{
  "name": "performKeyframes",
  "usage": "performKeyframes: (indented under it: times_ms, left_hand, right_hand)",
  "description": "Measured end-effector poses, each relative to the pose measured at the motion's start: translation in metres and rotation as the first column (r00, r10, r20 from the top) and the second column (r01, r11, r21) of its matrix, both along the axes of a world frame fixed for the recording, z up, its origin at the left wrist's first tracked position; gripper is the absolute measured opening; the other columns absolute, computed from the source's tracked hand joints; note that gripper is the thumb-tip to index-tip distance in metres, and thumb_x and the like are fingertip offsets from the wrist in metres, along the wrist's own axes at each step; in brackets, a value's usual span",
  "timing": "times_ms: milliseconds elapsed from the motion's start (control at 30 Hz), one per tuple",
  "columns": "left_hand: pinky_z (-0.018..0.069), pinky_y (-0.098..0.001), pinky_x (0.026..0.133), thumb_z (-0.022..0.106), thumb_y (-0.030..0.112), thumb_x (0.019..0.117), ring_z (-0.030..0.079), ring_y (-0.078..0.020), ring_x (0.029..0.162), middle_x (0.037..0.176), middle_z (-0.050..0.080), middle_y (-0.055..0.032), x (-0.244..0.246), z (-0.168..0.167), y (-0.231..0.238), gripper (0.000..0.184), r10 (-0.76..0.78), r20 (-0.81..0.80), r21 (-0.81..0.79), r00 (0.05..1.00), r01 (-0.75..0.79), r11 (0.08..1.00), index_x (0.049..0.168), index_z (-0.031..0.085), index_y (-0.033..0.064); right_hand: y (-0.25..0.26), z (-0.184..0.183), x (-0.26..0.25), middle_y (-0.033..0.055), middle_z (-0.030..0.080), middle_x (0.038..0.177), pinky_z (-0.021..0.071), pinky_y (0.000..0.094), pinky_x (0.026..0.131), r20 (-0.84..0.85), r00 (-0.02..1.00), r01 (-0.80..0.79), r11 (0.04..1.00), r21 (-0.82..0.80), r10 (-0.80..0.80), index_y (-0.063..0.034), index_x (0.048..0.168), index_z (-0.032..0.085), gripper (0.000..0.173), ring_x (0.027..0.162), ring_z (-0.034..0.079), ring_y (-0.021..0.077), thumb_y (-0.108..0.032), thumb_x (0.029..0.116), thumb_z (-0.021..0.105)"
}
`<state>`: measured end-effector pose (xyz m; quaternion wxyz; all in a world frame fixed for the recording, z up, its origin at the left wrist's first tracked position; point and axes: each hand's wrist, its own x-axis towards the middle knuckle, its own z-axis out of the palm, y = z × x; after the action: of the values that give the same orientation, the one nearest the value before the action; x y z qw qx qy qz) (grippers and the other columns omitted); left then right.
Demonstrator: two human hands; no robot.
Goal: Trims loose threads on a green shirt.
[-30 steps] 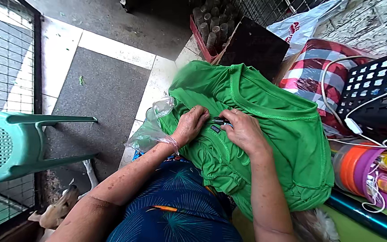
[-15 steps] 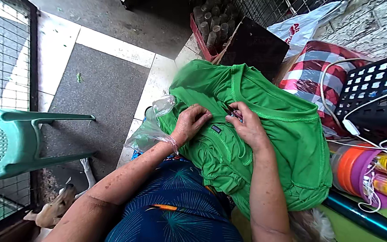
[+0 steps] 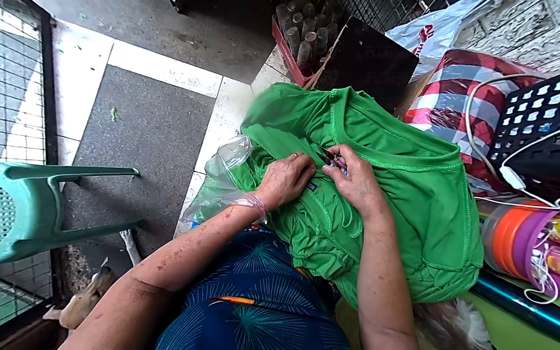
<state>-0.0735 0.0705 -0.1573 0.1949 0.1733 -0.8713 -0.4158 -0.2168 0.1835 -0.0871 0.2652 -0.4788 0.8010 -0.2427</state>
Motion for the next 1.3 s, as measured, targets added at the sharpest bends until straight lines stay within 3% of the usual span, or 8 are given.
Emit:
performKeyframes:
  times_ms: [67,167,333,433,567,933,1133,1300]
  left_hand:
    - [0.0535,-0.0456,0.075,0.055,0.014,0.1009,0.069,-0.0272,0.084,0.089,0.069,-0.0159,0.003,-0.004,-0.005,0.022,0.018,-0.006,0.13,1.0,-0.017,0.991,0.098,0.07,-0.0016]
    - [0.0517,-0.0439,0.079,0.053,0.016,0.1021,0.067,-0.0239,0.086,0.09,0.068,-0.0148,0.007,-0.007,-0.012,0.025,0.0,0.01,0.224,1.0,-0.002,0.975,0.1,0.07,-0.0022]
    - [0.0526,-0.0367,0.073,0.043,0.019,0.1077,0.062,-0.0162,0.074,0.083,0.062,-0.009,0.009,-0.004,-0.019,0.029,-0.077,0.076,0.372,0.994,0.044,0.927,0.105,0.063,-0.0017]
    - [0.0516,-0.0296,0.069,0.042,0.018,0.108,0.059,-0.0097,0.069,0.078,0.059,-0.004,0.011,-0.005,-0.019,0.027,-0.076,0.045,0.445,0.996,0.048,0.894,0.103,0.061,-0.0008]
    - [0.0498,-0.0246,0.067,0.043,0.018,0.1071,0.056,-0.0055,0.067,0.076,0.057,-0.0011,0.011,-0.009,-0.016,0.025,-0.046,-0.002,0.462,0.999,0.042,0.886,0.101,0.06,-0.0001]
    - [0.0478,-0.0221,0.065,0.044,0.019,0.1067,0.054,-0.0033,0.066,0.075,0.056,0.0011,0.011,-0.013,-0.015,0.025,-0.04,-0.041,0.461,0.998,0.054,0.886,0.1,0.061,0.0014]
    - [0.0513,-0.0188,0.07,0.039,0.014,0.1076,0.057,0.0001,0.069,0.077,0.056,0.0076,0.022,-0.001,-0.022,0.019,0.166,-0.118,0.742,0.979,-0.024,0.67,0.1,0.055,0.0069]
    - [0.0551,-0.0297,0.067,0.045,0.013,0.1056,0.061,-0.0115,0.069,0.082,0.062,-0.0082,0.061,0.031,-0.012,0.023,-0.122,-0.041,0.543,0.992,0.125,0.83,0.104,0.061,-0.0039]
  right_hand:
    - [-0.001,0.0,-0.003,0.0211,0.069,0.098,0.0545,0.05,0.075,0.03,1.0,0.008,1.0,0.002,-0.008,0.0025,0.127,0.06,0.029,0.084,0.068,0.0324,-0.008,0.0996,0.064]
    - [0.004,0.003,-0.002,0.0188,0.068,0.093,0.0537,0.0456,0.066,0.024,1.0,0.0,1.0,-0.017,0.0,0.0001,0.126,0.06,0.03,0.074,0.065,0.0289,-0.005,0.0972,0.067]
    - [0.007,0.006,-0.006,0.0179,0.069,0.093,0.0543,0.0475,0.067,0.041,0.999,-0.026,1.0,0.003,0.025,-0.0018,0.122,0.063,0.027,0.075,0.066,0.0289,-0.006,0.0956,0.07]
    - [0.01,0.008,-0.009,0.0178,0.072,0.105,0.0559,0.0533,0.08,0.037,0.996,-0.085,0.996,0.019,0.084,-0.0019,0.118,0.069,0.025,0.091,0.07,0.0315,-0.003,0.0928,0.072]
    - [0.004,0.012,-0.004,0.0184,0.07,0.103,0.052,0.0601,0.08,-0.054,0.986,-0.151,0.982,0.113,0.158,-0.0046,0.113,0.073,0.02,0.096,0.069,0.0366,-0.004,0.0929,0.072]
    - [-0.013,0.018,0.014,0.0196,0.067,0.094,0.0503,0.0575,0.072,-0.22,0.943,-0.186,0.944,0.271,0.249,-0.0068,0.109,0.074,0.014,0.09,0.067,0.0391,-0.007,0.0958,0.069]
    - [-0.005,0.009,0.002,0.0225,0.069,0.099,0.0538,0.0594,0.074,-0.024,0.998,-0.046,0.992,0.121,0.05,-0.0004,0.125,0.062,0.025,0.087,0.069,0.0391,-0.008,0.1009,0.063]
    - [-0.001,0.002,-0.002,0.023,0.068,0.112,0.056,0.0497,0.084,0.041,0.999,0.028,0.999,-0.045,-0.026,0.0026,0.129,0.057,0.031,0.096,0.069,0.0321,-0.006,0.0993,0.061]
